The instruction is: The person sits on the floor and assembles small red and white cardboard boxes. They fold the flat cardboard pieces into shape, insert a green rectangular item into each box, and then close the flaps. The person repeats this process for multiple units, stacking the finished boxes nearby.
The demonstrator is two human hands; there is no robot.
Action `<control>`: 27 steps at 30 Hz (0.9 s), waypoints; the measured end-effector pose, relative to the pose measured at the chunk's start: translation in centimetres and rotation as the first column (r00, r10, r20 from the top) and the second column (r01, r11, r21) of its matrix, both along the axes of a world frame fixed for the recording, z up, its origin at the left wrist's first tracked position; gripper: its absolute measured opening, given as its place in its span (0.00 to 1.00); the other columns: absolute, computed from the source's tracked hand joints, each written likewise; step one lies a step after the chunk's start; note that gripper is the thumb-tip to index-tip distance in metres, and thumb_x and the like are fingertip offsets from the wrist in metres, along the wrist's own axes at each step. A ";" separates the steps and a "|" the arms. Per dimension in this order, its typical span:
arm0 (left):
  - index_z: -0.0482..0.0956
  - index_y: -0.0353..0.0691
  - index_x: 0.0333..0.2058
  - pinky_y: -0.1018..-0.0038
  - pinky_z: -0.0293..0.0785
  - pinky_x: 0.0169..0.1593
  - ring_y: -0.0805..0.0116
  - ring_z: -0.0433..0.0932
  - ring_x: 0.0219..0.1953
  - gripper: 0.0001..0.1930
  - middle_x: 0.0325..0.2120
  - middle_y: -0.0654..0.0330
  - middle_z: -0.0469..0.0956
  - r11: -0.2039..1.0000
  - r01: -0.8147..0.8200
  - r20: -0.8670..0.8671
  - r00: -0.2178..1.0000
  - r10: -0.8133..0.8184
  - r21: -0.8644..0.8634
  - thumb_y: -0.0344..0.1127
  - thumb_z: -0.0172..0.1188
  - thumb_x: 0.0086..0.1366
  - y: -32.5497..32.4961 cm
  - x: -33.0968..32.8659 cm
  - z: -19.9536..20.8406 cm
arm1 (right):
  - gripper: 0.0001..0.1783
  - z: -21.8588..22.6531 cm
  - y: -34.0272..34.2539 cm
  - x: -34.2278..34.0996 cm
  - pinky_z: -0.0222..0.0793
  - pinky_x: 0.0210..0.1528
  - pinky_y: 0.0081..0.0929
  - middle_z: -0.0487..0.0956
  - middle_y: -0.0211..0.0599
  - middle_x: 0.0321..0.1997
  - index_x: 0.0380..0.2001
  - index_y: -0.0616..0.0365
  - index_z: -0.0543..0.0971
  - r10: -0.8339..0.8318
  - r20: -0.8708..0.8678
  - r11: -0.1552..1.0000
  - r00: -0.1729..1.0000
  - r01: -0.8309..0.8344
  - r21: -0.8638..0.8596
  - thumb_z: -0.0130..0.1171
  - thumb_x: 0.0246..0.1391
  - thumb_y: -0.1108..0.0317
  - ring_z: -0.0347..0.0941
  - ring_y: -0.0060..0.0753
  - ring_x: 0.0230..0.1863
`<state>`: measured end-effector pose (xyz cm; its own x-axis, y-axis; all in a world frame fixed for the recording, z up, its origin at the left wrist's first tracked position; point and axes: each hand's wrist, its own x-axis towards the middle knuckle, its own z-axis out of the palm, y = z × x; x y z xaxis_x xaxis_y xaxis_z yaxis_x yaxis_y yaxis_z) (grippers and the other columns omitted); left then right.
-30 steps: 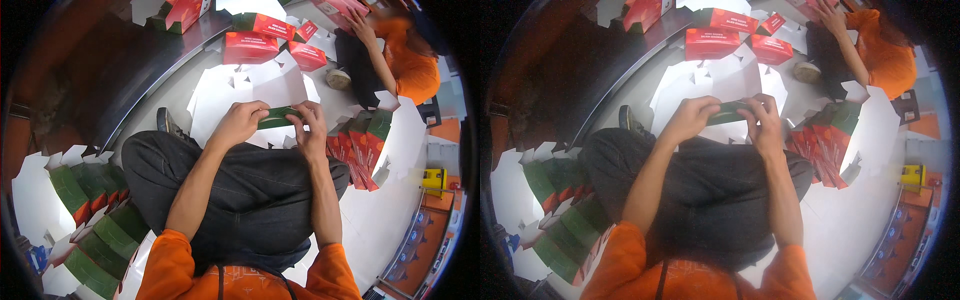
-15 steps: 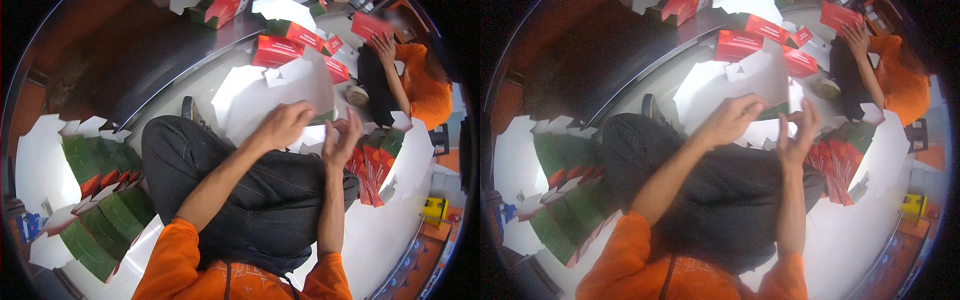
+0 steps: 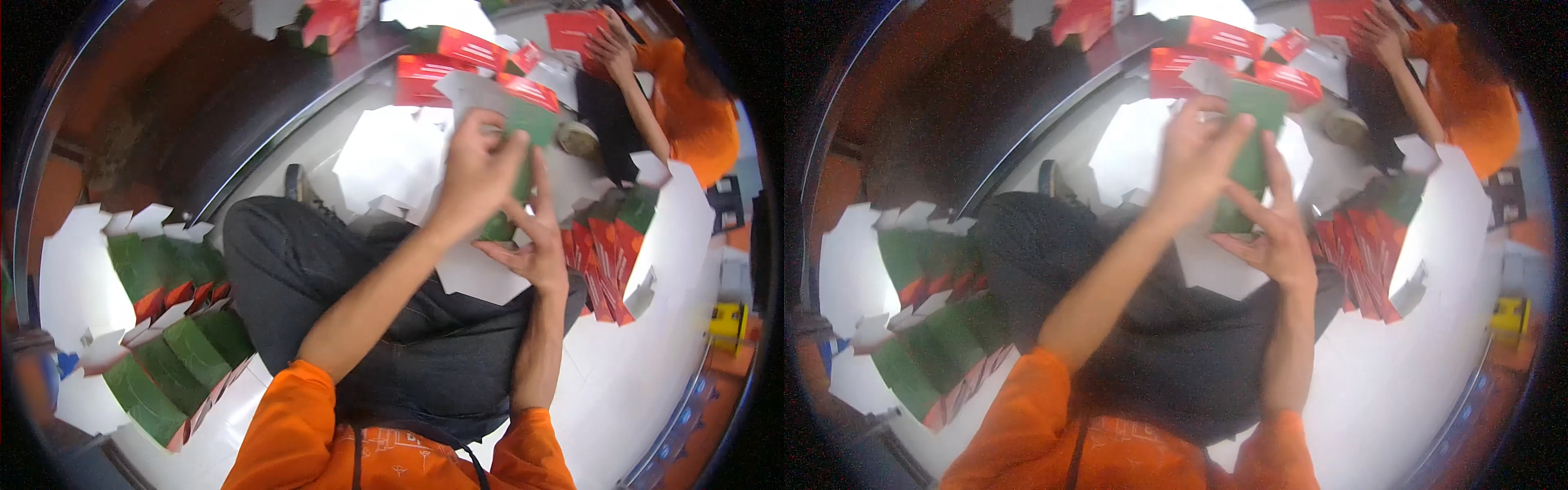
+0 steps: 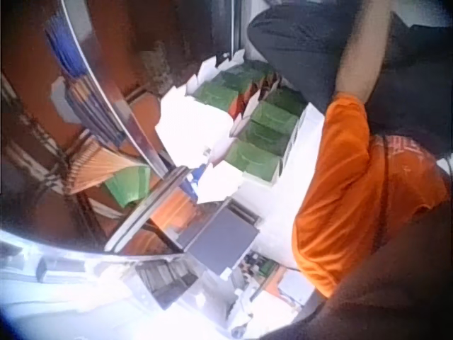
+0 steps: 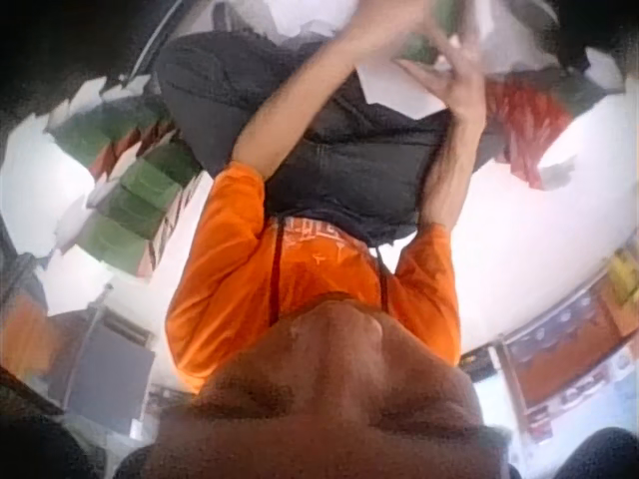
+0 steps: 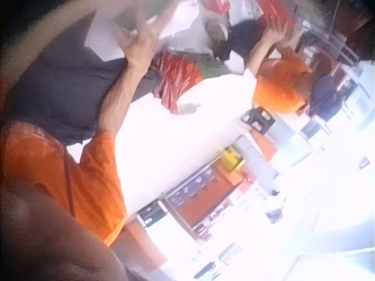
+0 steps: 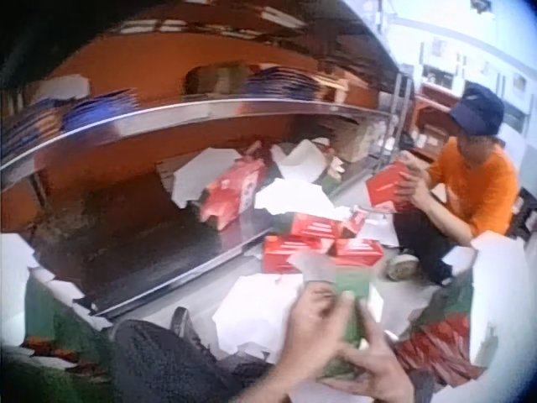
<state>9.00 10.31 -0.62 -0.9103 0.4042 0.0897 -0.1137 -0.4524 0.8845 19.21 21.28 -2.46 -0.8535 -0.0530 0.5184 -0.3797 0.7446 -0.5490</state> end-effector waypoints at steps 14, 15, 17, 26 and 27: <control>0.78 0.29 0.43 0.75 0.83 0.34 0.75 0.79 0.31 0.12 0.33 0.56 0.81 0.965 0.097 -0.157 0.978 -0.138 -0.245 0.25 0.63 0.60 -6.4 2.0 0.8 | 0.40 -1.1 -2.7 -0.3 0.62 0.62 0.42 0.57 0.60 0.67 0.59 0.56 0.68 -0.084 -0.359 0.961 0.929 -0.020 -0.276 0.72 0.39 0.70 0.59 0.60 0.65; 0.78 0.29 0.44 0.76 0.83 0.34 0.75 0.79 0.31 0.13 0.34 0.56 0.81 0.970 0.108 -0.154 0.978 -0.144 -0.218 0.25 0.63 0.60 -6.2 1.8 0.8 | 0.40 -1.0 -2.3 0.0 0.61 0.62 0.43 0.56 0.60 0.67 0.60 0.55 0.68 -0.059 -0.365 0.959 0.929 -0.049 -0.279 0.72 0.40 0.70 0.58 0.60 0.65; 0.77 0.29 0.45 0.76 0.84 0.35 0.76 0.79 0.32 0.14 0.35 0.55 0.81 0.980 0.103 -0.157 0.979 -0.130 -0.168 0.25 0.62 0.61 -6.1 1.4 1.0 | 0.41 -0.5 -2.2 0.1 0.59 0.63 0.43 0.55 0.61 0.68 0.60 0.51 0.67 0.014 -0.388 0.949 0.922 -0.135 -0.285 0.71 0.40 0.72 0.55 0.62 0.67; 0.79 0.31 0.44 0.79 0.80 0.33 0.76 0.78 0.35 0.12 0.36 0.58 0.80 0.950 -0.114 -0.192 0.980 0.059 -0.291 0.28 0.61 0.62 -4.3 4.0 2.3 | 0.35 -0.5 -1.8 0.7 0.62 0.61 0.43 0.57 0.60 0.68 0.56 0.52 0.72 -0.054 -0.403 0.946 0.914 -0.082 -0.313 0.71 0.40 0.72 0.59 0.62 0.65; 0.79 0.30 0.43 0.80 0.80 0.33 0.76 0.78 0.35 0.11 0.36 0.59 0.80 0.944 -0.133 -0.195 0.978 0.076 -0.301 0.28 0.61 0.62 -4.0 4.6 2.2 | 0.34 -0.5 -1.9 0.6 0.63 0.61 0.42 0.58 0.60 0.67 0.54 0.53 0.73 -0.100 -0.399 0.943 0.911 -0.041 -0.330 0.71 0.40 0.72 0.60 0.62 0.65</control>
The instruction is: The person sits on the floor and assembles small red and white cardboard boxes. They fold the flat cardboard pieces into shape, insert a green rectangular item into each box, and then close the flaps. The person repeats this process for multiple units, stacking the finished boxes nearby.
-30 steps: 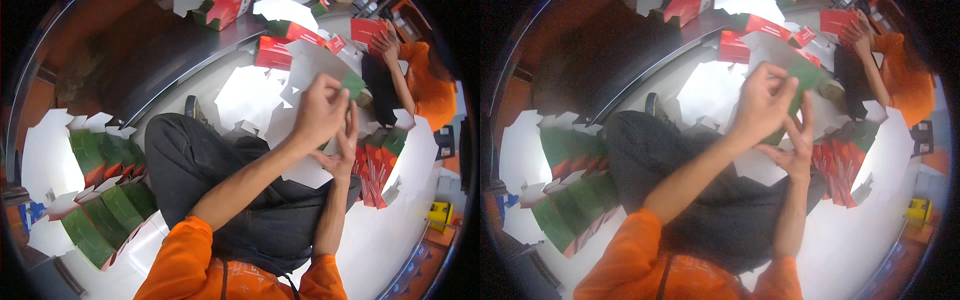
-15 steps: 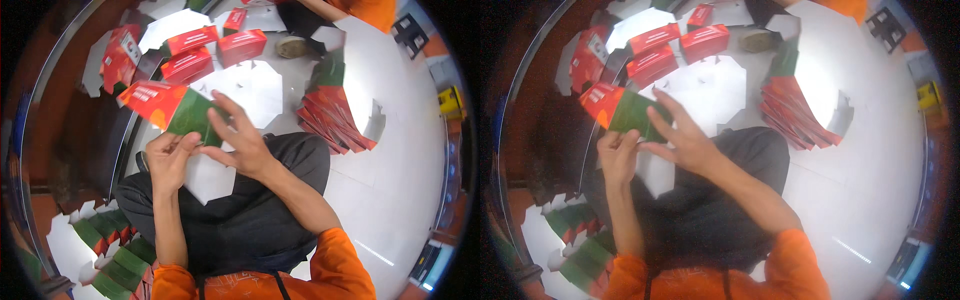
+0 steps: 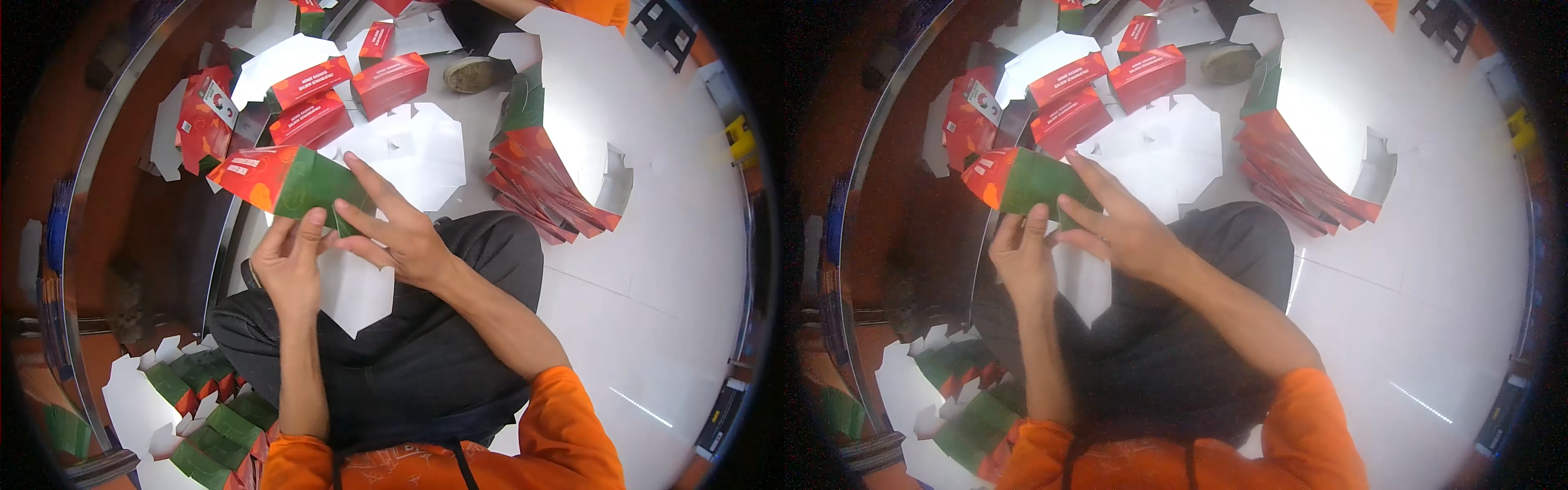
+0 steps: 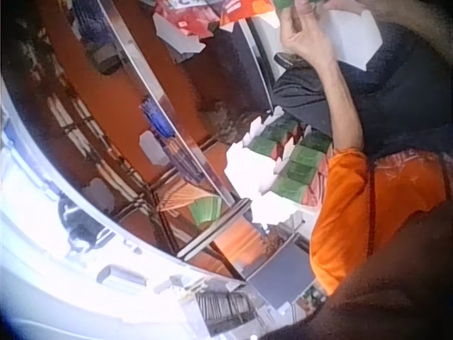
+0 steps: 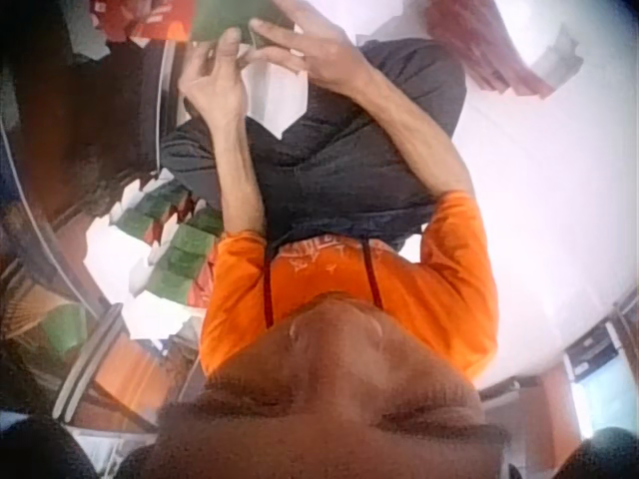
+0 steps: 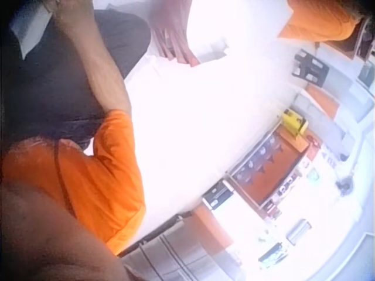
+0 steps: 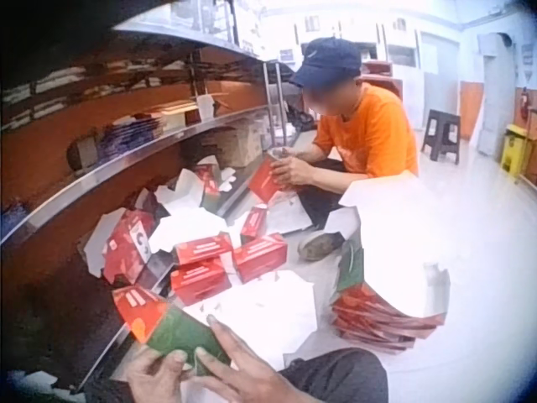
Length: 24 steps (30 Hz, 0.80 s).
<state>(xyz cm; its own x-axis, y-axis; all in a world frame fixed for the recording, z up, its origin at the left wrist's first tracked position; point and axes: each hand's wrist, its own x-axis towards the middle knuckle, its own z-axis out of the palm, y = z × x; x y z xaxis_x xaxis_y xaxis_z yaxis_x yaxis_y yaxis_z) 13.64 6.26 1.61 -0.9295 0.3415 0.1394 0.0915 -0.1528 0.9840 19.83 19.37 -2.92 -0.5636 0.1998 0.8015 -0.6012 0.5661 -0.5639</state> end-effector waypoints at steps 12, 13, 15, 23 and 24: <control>0.78 0.27 0.39 0.76 0.78 0.39 0.75 0.77 0.35 0.10 0.33 0.58 0.79 0.999 -0.030 -0.051 0.998 0.030 0.013 0.30 0.60 0.64 0.2 0.7 -0.8 | 0.18 -0.5 0.9 -0.3 0.66 0.60 0.39 0.67 0.55 0.61 0.36 0.61 0.80 0.031 0.038 0.994 0.999 -0.027 -0.101 0.71 0.38 0.75 0.66 0.56 0.61; 0.78 0.27 0.40 0.76 0.78 0.39 0.75 0.77 0.35 0.10 0.33 0.58 0.79 0.999 -0.043 -0.046 0.998 0.044 0.024 0.31 0.59 0.65 0.2 0.5 -0.7 | 0.18 -0.1 0.7 -0.2 0.66 0.60 0.39 0.67 0.54 0.61 0.37 0.60 0.80 0.020 0.056 0.997 0.998 -0.015 -0.073 0.71 0.38 0.76 0.66 0.55 0.61; 0.78 0.27 0.40 0.76 0.78 0.39 0.75 0.77 0.35 0.11 0.34 0.58 0.79 0.995 -0.047 0.017 0.999 0.046 0.084 0.31 0.59 0.65 0.1 0.5 -0.6 | 0.19 0.2 0.4 -0.1 0.66 0.59 0.38 0.66 0.54 0.62 0.37 0.59 0.80 -0.004 0.089 1.000 0.996 0.005 -0.017 0.71 0.37 0.77 0.65 0.55 0.62; 0.79 0.30 0.40 0.77 0.75 0.41 0.76 0.76 0.36 0.09 0.34 0.59 0.79 0.993 -0.028 0.094 0.995 0.017 0.116 0.30 0.60 0.64 -0.7 0.4 -1.6 | 0.21 -0.2 0.5 -0.1 0.67 0.58 0.38 0.67 0.52 0.62 0.39 0.57 0.81 0.015 0.076 0.998 0.997 -0.019 0.053 0.71 0.37 0.78 0.67 0.53 0.60; 0.79 0.30 0.39 0.77 0.74 0.42 0.76 0.76 0.36 0.09 0.34 0.59 0.79 0.992 -0.021 0.092 0.996 0.010 0.121 0.30 0.60 0.64 -0.8 0.3 -1.8 | 0.20 -0.2 0.5 0.0 0.67 0.58 0.38 0.67 0.52 0.61 0.39 0.57 0.81 0.015 0.086 0.998 0.996 -0.020 0.056 0.71 0.37 0.78 0.67 0.53 0.59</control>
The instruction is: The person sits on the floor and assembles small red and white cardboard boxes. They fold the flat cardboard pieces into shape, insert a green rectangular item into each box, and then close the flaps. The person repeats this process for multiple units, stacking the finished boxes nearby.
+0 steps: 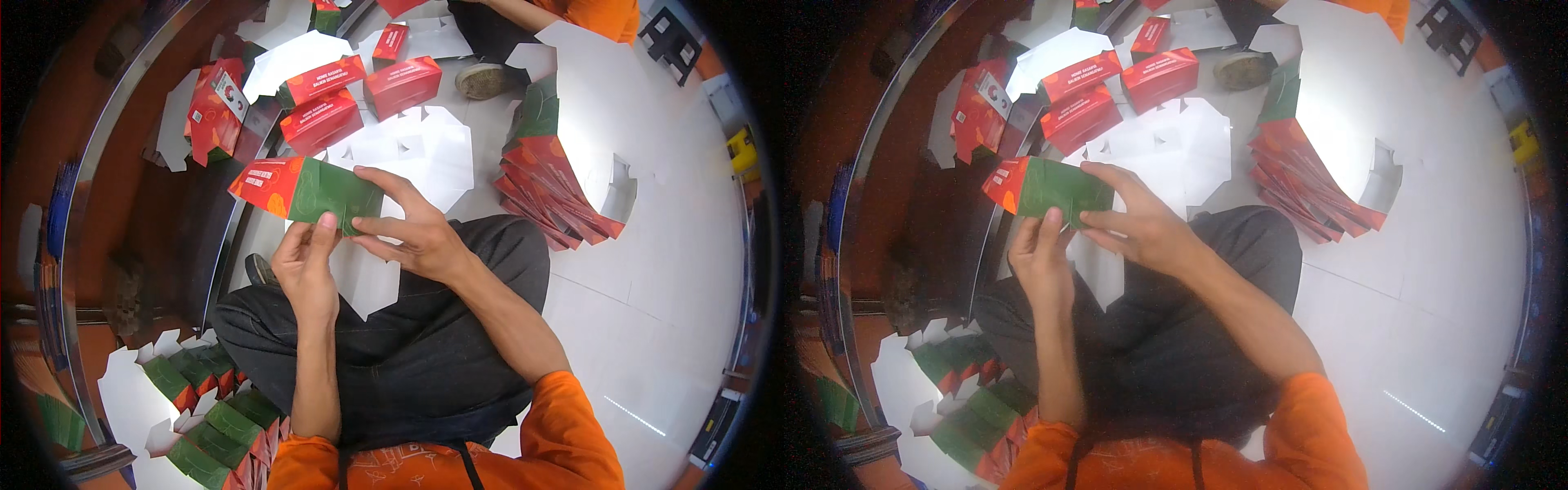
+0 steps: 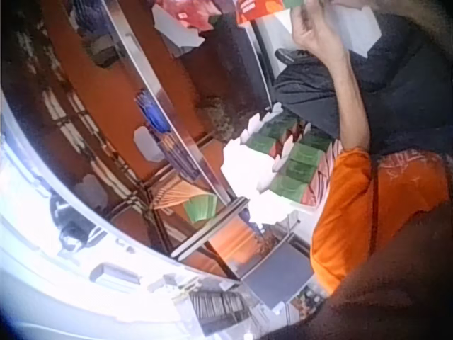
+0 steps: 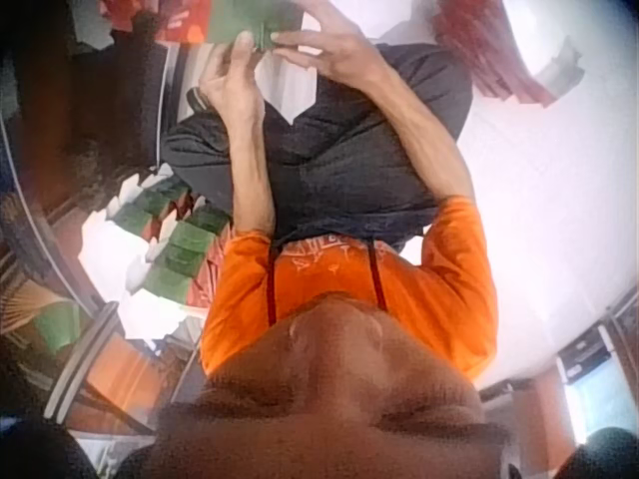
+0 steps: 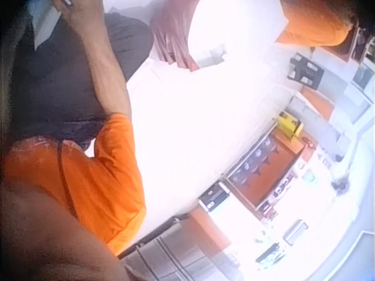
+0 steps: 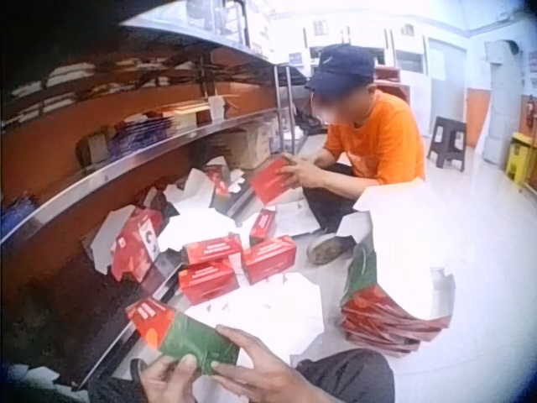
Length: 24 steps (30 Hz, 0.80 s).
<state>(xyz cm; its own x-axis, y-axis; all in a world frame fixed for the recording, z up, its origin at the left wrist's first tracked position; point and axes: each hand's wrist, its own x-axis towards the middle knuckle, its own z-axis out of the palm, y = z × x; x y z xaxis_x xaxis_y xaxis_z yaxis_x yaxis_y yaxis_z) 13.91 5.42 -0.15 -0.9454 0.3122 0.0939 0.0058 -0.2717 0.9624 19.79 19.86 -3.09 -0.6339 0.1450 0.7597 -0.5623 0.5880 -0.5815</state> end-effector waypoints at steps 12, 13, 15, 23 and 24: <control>0.79 0.32 0.38 0.71 0.74 0.40 0.62 0.80 0.33 0.08 0.33 0.56 0.80 0.892 -0.124 -0.601 0.778 -0.184 -0.434 0.25 0.60 0.59 0.5 -0.1 0.4 | 0.36 -0.7 1.6 0.3 0.56 0.66 0.41 0.65 0.46 0.62 0.53 0.56 0.68 0.296 0.204 0.901 0.933 -0.202 -0.383 0.72 0.40 0.74 0.62 0.42 0.64; 0.79 0.33 0.38 0.70 0.74 0.39 0.58 0.80 0.31 0.08 0.32 0.54 0.80 0.822 -0.164 -0.701 0.626 -0.341 -0.546 0.23 0.60 0.58 0.5 -0.2 0.3 | 0.44 -0.2 2.5 0.9 0.51 0.68 0.41 0.64 0.45 0.63 0.59 0.57 0.59 0.266 0.273 0.894 0.924 -0.130 -0.429 0.74 0.40 0.67 0.60 0.39 0.65; 0.79 0.37 0.31 0.65 0.72 0.33 0.57 0.75 0.27 0.07 0.24 0.57 0.73 0.736 -0.265 -0.775 0.337 -0.535 -0.623 0.24 0.59 0.50 0.5 0.8 -1.7 | 0.48 0.7 3.2 0.9 0.52 0.67 0.42 0.61 0.47 0.65 0.64 0.56 0.55 0.309 0.077 0.753 0.948 -0.195 -0.628 0.71 0.42 0.65 0.58 0.43 0.66; 0.73 0.36 0.50 0.58 0.62 0.60 0.52 0.70 0.51 0.22 0.44 0.48 0.72 0.462 0.043 -0.428 0.306 -0.850 -0.886 0.37 0.60 0.58 -0.5 2.6 -2.7 | 0.36 1.1 4.8 1.5 0.56 0.63 0.32 0.68 0.46 0.60 0.60 0.62 0.64 -0.038 0.316 0.904 0.948 0.168 -0.394 0.50 0.42 0.80 0.63 0.40 0.61; 0.71 0.34 0.54 0.58 0.60 0.62 0.51 0.68 0.55 0.25 0.48 0.46 0.71 0.471 0.115 -0.406 0.357 -0.841 -0.875 0.40 0.60 0.60 -0.4 1.8 -1.9 | 0.34 1.1 5.2 1.7 0.55 0.63 0.30 0.69 0.45 0.59 0.58 0.64 0.68 -0.021 0.330 0.906 0.944 0.158 -0.394 0.44 0.41 0.82 0.64 0.38 0.60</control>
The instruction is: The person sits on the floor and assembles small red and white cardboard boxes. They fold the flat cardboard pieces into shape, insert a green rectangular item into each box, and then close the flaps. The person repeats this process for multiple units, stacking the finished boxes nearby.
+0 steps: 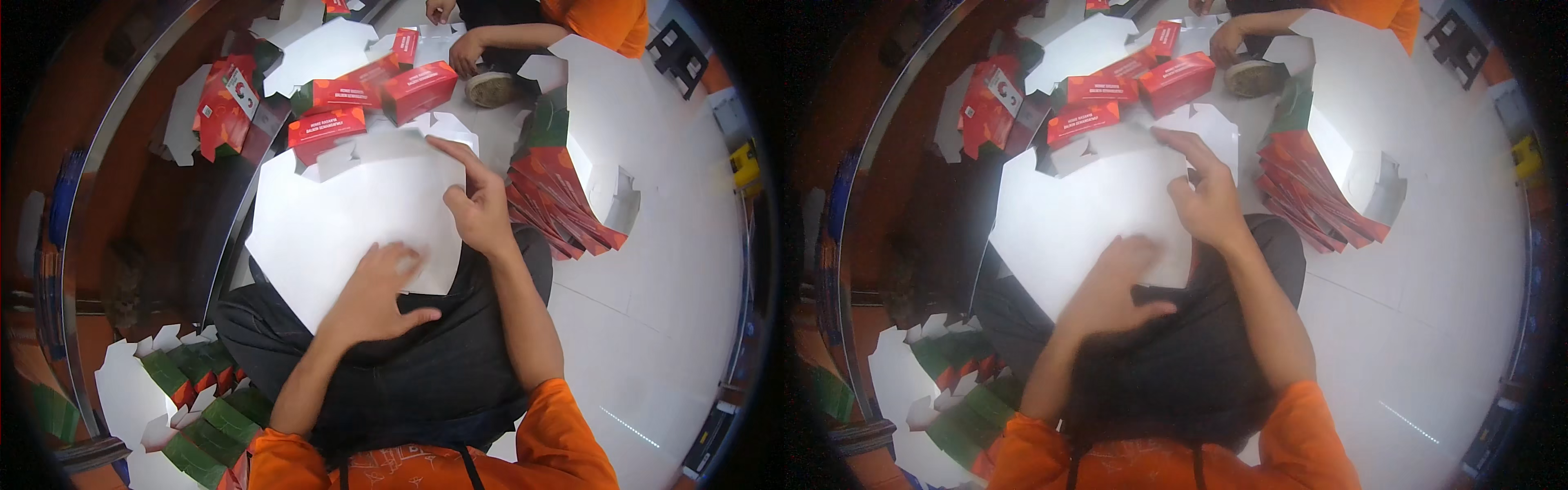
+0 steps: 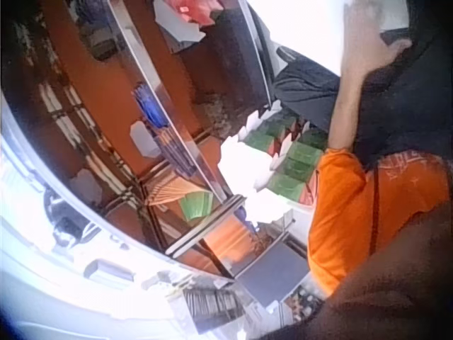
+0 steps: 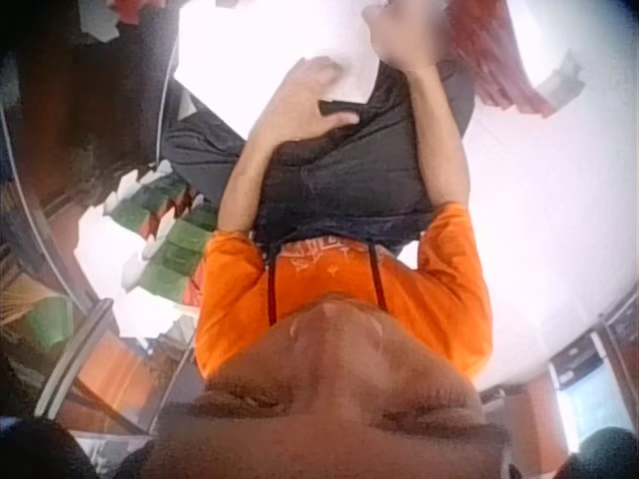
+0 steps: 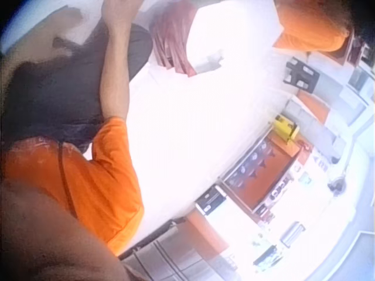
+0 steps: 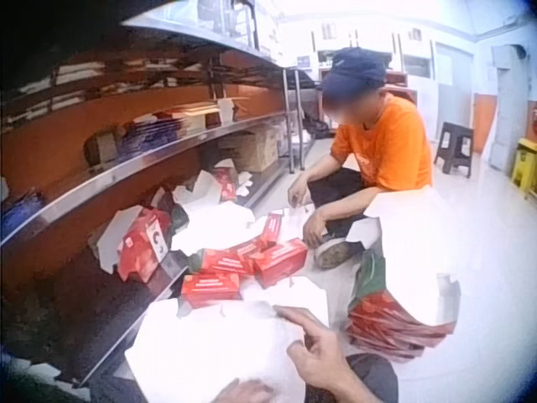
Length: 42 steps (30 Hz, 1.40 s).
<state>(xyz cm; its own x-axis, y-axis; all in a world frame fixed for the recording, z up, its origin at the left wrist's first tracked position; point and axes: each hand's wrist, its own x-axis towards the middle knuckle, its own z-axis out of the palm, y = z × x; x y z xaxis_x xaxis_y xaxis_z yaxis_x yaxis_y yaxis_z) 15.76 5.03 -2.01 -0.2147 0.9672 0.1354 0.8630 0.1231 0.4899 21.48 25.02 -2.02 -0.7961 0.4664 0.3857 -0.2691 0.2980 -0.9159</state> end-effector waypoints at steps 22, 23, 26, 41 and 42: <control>0.68 0.34 0.49 0.75 0.77 0.45 0.69 0.76 0.45 0.16 0.45 0.58 0.74 0.588 -0.791 0.979 0.068 -0.192 0.170 0.19 0.54 0.62 1.1 -4.1 2.7 | 0.23 0.1 -4.5 -0.7 0.55 0.65 0.39 0.60 0.52 0.67 0.51 0.56 0.76 0.304 -0.089 0.866 0.948 -0.237 0.440 0.59 0.50 0.78 0.57 0.54 0.67; 0.68 0.33 0.49 0.75 0.77 0.45 0.70 0.76 0.45 0.16 0.44 0.58 0.74 0.583 -0.797 0.982 0.071 -0.173 0.160 0.20 0.55 0.62 0.9 -4.3 2.4 | 0.23 0.1 -4.5 -0.7 0.55 0.65 0.39 0.59 0.51 0.67 0.52 0.56 0.75 0.329 -0.087 0.869 0.940 -0.266 0.417 0.58 0.50 0.78 0.56 0.54 0.67; 0.68 0.33 0.50 0.77 0.78 0.44 0.70 0.76 0.45 0.16 0.45 0.58 0.73 0.584 -0.797 0.984 0.075 -0.160 0.156 0.21 0.54 0.63 0.6 -4.2 1.5 | 0.24 0.0 -4.5 -0.7 0.55 0.65 0.39 0.57 0.52 0.68 0.53 0.56 0.74 0.355 -0.100 0.887 0.930 -0.301 0.351 0.59 0.50 0.78 0.55 0.55 0.68; 0.63 0.29 0.57 0.67 0.72 0.46 0.58 0.78 0.42 0.20 0.41 0.48 0.78 0.702 -0.679 0.701 0.608 0.373 0.214 0.25 0.49 0.66 -0.8 -3.6 -1.0 | 0.23 -1.2 -6.1 -1.4 0.66 0.54 0.39 0.73 0.55 0.53 0.58 0.62 0.67 0.220 0.253 0.867 0.942 -0.308 0.393 0.46 0.64 0.62 0.70 0.55 0.53; 0.63 0.29 0.57 0.65 0.72 0.45 0.53 0.79 0.40 0.21 0.38 0.44 0.78 0.805 -0.584 0.571 0.698 0.432 0.106 0.25 0.49 0.66 -1.8 -4.0 -0.8 | 0.22 -1.1 -5.5 -1.2 0.67 0.51 0.41 0.75 0.54 0.48 0.57 0.60 0.68 0.183 0.333 0.874 0.925 -0.308 0.376 0.46 0.63 0.62 0.71 0.56 0.49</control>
<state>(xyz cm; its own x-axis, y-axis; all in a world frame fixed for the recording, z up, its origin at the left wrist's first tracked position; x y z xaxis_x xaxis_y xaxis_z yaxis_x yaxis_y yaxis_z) 11.79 3.26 -2.83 -0.7712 0.6303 0.0895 0.3275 0.2721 0.9048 20.27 19.51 -3.14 -0.9658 0.0881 0.2440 -0.1376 0.6235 -0.7696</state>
